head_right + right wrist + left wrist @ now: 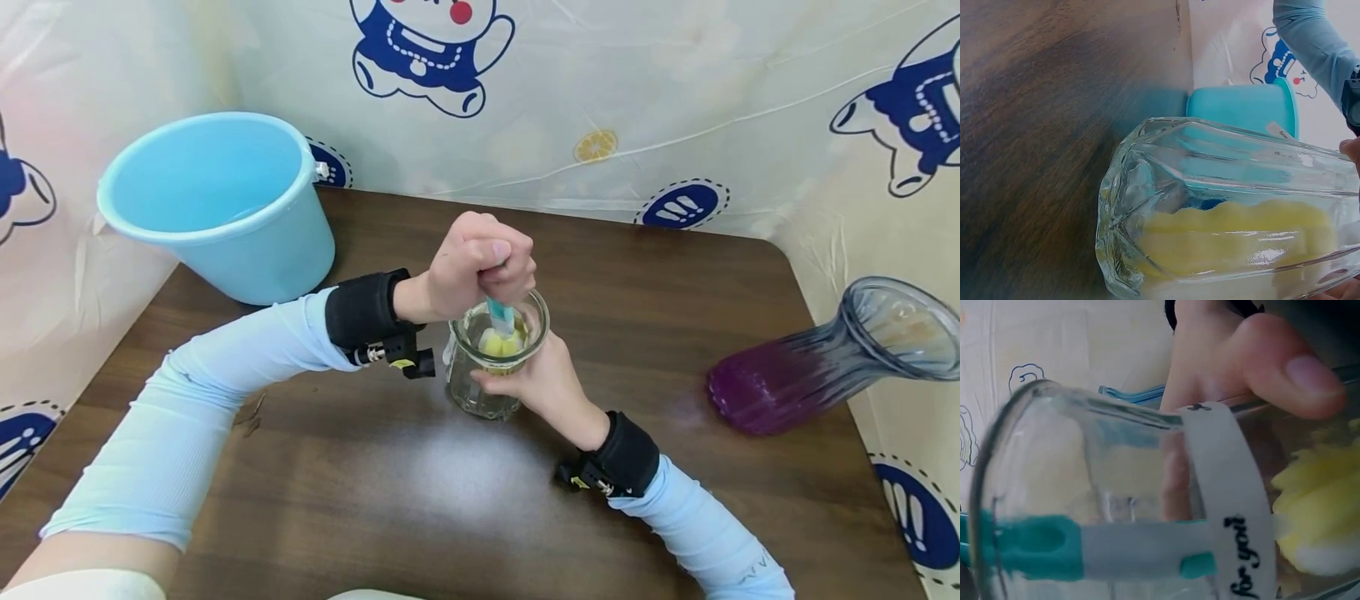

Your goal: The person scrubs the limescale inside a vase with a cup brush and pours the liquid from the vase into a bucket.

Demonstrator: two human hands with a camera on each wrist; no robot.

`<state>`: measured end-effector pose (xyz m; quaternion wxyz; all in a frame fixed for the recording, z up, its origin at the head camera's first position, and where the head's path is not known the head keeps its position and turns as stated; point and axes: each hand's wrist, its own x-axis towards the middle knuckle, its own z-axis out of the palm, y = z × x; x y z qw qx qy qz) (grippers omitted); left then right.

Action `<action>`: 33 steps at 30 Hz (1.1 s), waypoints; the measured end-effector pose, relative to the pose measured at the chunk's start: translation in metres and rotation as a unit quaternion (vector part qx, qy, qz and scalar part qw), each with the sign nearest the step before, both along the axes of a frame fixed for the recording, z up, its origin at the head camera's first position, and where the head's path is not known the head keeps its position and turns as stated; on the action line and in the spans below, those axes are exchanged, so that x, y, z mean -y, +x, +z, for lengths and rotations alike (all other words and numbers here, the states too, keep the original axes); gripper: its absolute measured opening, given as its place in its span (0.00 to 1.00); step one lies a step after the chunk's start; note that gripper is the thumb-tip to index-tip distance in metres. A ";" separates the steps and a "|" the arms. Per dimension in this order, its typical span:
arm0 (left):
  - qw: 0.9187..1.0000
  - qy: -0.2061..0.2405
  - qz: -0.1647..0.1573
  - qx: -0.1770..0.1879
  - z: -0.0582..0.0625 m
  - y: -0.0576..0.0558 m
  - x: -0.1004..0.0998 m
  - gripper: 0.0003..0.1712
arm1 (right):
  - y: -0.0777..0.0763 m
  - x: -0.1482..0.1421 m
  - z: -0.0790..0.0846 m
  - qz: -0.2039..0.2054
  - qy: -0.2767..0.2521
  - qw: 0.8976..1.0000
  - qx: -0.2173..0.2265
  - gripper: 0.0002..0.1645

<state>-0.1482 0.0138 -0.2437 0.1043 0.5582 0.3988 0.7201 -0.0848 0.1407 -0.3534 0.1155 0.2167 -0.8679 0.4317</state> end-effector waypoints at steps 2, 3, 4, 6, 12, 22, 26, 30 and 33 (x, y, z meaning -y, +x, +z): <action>1.000 0.003 0.008 0.010 0.003 0.000 0.002 0.17 | 0.000 0.000 0.000 -0.002 -0.003 1.000 0.003 0.46; 1.000 0.005 0.009 0.017 0.005 0.000 0.002 0.16 | 0.000 0.000 0.000 -0.003 -0.006 1.000 0.005 0.46; 1.000 0.008 0.010 0.023 0.007 0.000 0.003 0.16 | 0.001 0.000 0.000 -0.003 -0.009 1.000 0.006 0.47; 0.999 0.013 0.012 0.029 0.013 0.000 0.004 0.16 | 0.001 0.000 0.000 -0.004 -0.013 1.000 0.008 0.48; 0.999 0.023 0.018 0.041 0.031 -0.002 0.011 0.16 | 0.001 0.001 -0.001 -0.007 -0.008 1.000 -0.006 0.50; 0.996 0.048 0.012 0.073 0.054 -0.009 0.021 0.14 | 0.001 0.001 0.000 -0.015 -0.024 0.999 0.016 0.52; 0.993 0.051 0.016 0.109 0.051 -0.014 0.021 0.14 | 0.001 0.001 0.001 -0.016 -0.013 1.000 0.003 0.52; 0.988 0.031 0.024 0.150 0.042 -0.013 0.018 0.16 | 0.000 0.001 0.001 -0.014 -0.006 1.000 -0.009 0.51; 0.986 0.015 0.023 0.163 0.033 -0.013 0.015 0.17 | 0.000 0.002 0.001 -0.013 -0.009 1.000 -0.004 0.51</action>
